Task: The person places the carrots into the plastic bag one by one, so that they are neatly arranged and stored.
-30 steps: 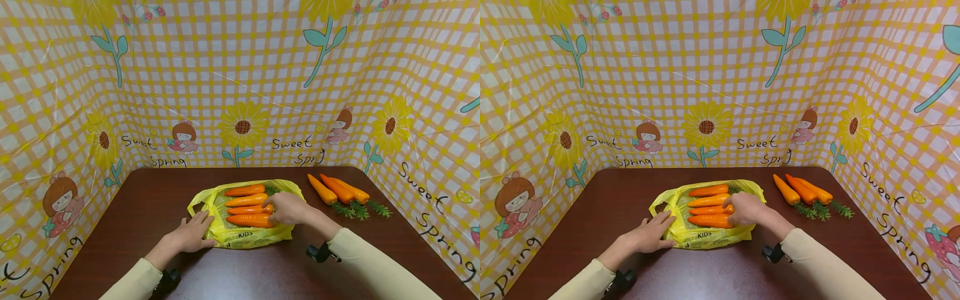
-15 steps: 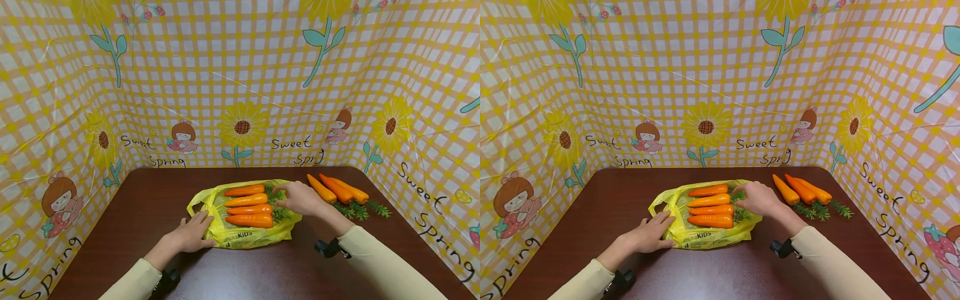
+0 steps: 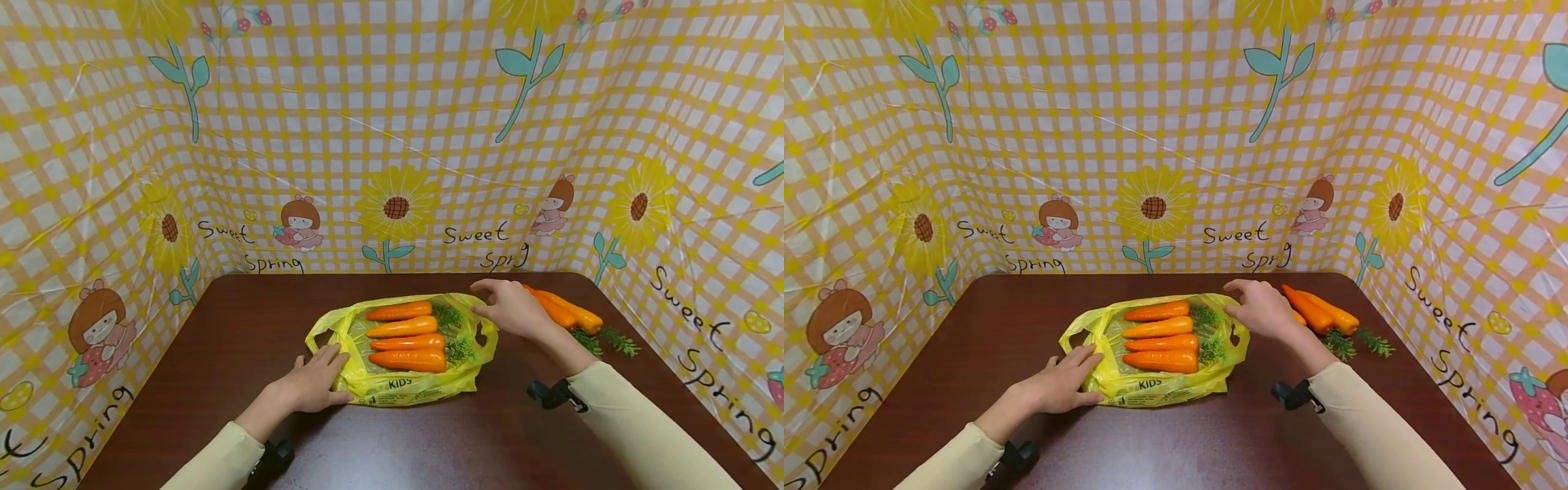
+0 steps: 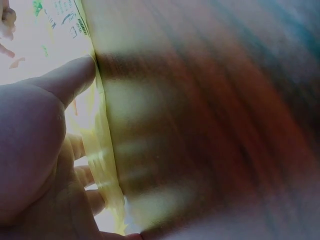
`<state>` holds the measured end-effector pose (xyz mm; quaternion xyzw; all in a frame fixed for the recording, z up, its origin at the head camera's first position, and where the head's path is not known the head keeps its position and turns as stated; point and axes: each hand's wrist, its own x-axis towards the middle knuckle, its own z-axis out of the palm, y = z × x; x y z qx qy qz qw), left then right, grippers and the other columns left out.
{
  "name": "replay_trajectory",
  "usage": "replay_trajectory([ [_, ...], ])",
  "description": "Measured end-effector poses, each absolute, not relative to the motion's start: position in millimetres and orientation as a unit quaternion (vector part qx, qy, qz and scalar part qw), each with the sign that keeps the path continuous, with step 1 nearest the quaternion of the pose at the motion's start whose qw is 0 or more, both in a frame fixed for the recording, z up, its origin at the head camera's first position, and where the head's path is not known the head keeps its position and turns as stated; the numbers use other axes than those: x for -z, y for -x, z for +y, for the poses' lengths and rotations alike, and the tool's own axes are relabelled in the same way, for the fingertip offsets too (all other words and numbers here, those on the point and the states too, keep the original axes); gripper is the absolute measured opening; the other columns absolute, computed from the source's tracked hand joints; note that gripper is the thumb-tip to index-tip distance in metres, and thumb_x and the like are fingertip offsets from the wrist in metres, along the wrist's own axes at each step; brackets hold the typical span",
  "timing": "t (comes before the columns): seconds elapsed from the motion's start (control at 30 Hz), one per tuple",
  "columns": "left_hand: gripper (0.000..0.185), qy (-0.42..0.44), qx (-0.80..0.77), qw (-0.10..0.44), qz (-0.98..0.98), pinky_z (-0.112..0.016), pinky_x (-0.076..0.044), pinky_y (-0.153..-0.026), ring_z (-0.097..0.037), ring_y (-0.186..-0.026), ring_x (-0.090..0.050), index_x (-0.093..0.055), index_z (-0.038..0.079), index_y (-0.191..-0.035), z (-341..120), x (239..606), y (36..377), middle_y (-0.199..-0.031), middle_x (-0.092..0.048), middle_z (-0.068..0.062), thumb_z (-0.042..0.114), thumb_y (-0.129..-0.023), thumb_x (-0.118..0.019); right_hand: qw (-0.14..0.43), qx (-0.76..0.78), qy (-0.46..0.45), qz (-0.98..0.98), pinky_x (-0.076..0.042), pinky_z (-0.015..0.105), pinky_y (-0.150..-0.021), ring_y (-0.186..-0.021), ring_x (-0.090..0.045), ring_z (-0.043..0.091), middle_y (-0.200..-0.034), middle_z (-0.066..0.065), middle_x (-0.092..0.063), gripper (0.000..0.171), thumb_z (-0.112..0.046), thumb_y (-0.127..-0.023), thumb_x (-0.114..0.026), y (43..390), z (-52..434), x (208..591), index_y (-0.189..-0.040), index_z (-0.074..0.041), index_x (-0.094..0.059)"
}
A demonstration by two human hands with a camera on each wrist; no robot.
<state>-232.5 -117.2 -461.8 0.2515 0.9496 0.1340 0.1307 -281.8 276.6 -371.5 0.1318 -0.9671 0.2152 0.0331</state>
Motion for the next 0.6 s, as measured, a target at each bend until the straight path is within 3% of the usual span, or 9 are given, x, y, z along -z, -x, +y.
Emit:
replay_trajectory([
  [0.2,0.08,-0.251,-0.134,0.13,0.95,-0.071,-0.021,-0.112,-0.036,-0.154,-0.02,-0.034,0.011,-0.157,-117,463,233,-0.166,-0.02,-0.015,0.054,-0.096,-0.062,0.062,-0.219,-0.12,-0.966,-0.03,0.029,-0.048,-0.043,-0.032,0.013,-0.049,-0.004,-0.037,0.041,-0.025,-0.096,-0.068,289,289,374,-0.133,-0.007,-0.063],
  [0.6,0.08,-0.253,-0.137,0.128,0.949,-0.071,-0.021,-0.112,-0.036,-0.154,-0.02,-0.034,0.01,-0.157,-118,463,233,-0.166,-0.02,-0.015,0.054,-0.096,-0.062,0.059,-0.259,-0.081,-0.961,-0.035,0.032,-0.052,-0.046,-0.035,0.016,-0.057,-0.001,-0.042,0.049,-0.033,-0.098,-0.065,292,312,378,-0.139,-0.006,-0.058],
])
